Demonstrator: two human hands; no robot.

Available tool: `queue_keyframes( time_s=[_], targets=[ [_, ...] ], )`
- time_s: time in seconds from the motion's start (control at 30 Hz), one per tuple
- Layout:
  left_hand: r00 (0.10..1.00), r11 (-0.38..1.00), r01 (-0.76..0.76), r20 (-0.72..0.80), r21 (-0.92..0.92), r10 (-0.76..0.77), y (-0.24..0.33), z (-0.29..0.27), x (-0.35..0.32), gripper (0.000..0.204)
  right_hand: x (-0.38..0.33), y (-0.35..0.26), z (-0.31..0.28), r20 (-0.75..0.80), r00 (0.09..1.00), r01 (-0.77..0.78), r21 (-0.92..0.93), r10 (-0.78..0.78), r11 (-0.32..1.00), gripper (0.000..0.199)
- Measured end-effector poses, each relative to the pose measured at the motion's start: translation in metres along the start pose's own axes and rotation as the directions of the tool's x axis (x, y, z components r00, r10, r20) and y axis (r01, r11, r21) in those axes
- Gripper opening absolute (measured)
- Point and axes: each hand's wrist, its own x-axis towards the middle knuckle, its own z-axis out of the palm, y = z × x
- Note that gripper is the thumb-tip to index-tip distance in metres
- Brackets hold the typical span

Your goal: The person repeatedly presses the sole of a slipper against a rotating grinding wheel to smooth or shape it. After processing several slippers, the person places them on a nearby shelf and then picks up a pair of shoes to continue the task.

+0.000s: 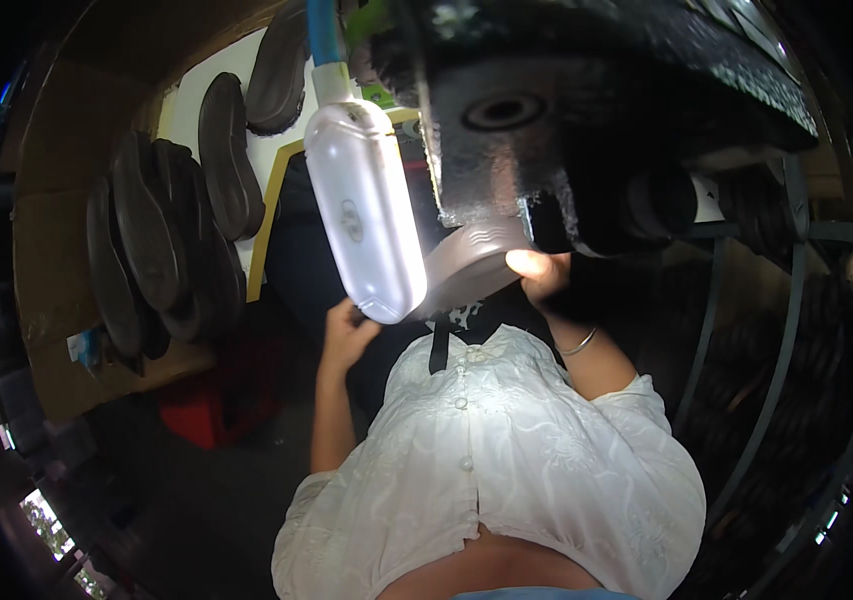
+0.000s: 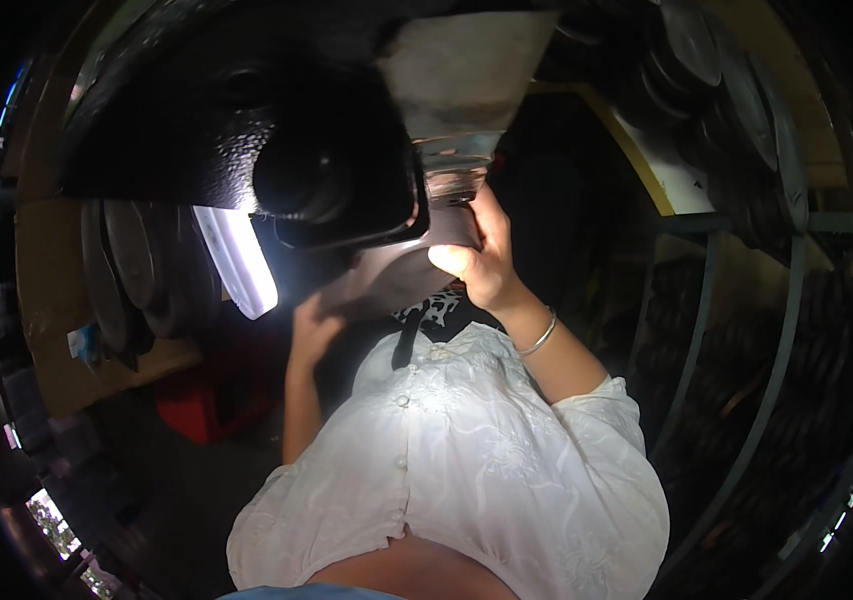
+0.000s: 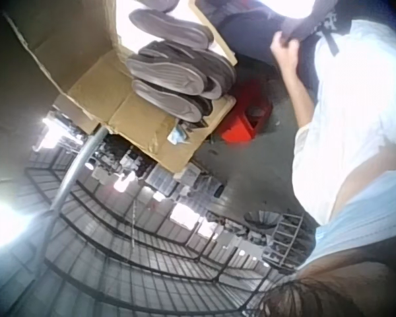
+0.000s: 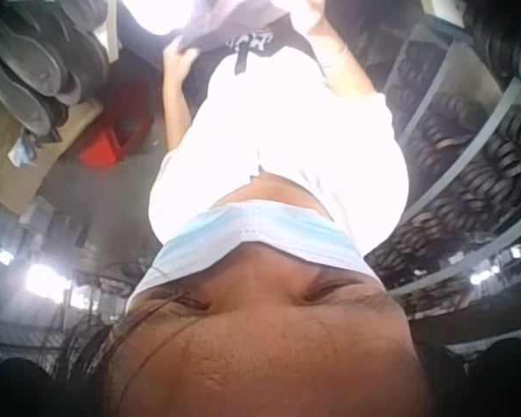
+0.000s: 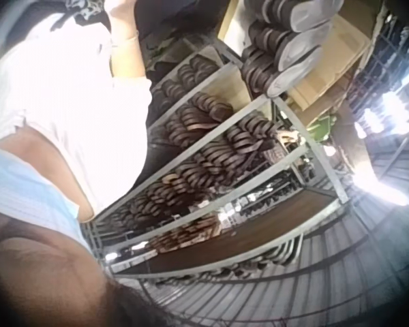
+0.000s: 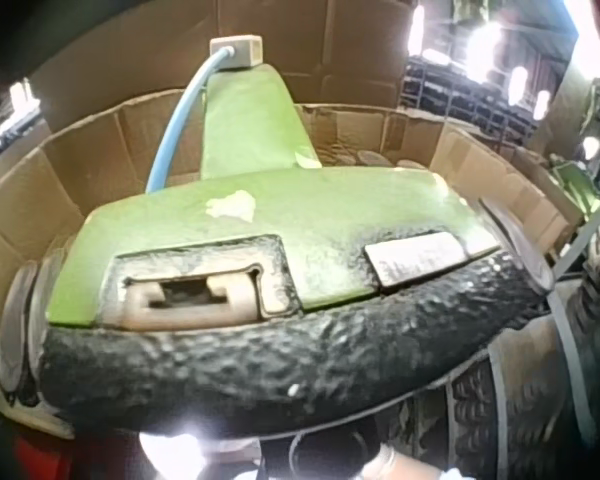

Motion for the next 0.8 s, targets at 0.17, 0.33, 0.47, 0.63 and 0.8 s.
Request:
queue_keyframes(
  time_s=[0.17, 0.33, 0.47, 0.63, 0.8],
  targets=[
    [0.968, 0.888, -0.08, 0.246, 0.453, -0.038, 0.008, 0.072, 0.013, 0.034, 0.006, -0.009, -0.011, 0.072, 0.994, -0.068, -0.116, 0.077, 0.991, 0.061],
    [0.983, 0.981, -0.165, 0.067, -0.106, 0.172, 0.076, 0.116, 0.024, 0.042, 0.001, -0.005, -0.01, 0.079, 0.996, 0.057, -0.235, -0.039, 0.97, 0.064],
    [0.887, 0.869, -0.461, 0.061, 0.182, 0.458, 0.104, 0.113, 0.037, 0.036, -0.003, -0.008, -0.015, 0.061, 0.994, 0.098, -0.094, -0.092, 0.991, 0.052],
    [0.832, 0.757, -0.553, 0.191, 0.347, 0.521, 0.115, 0.102, 0.039, 0.035, -0.007, -0.002, -0.039, 0.247, 0.969, 0.055, -0.152, -0.016, 0.987, 0.039],
    [0.847, 0.768, -0.531, 0.24, 0.358, 0.474, 0.128, 0.099, 0.042, 0.037, -0.01, 0.0, -0.035, 0.179, 0.984, 0.019, 0.016, -0.022, 1.0, 0.042]
  ],
)
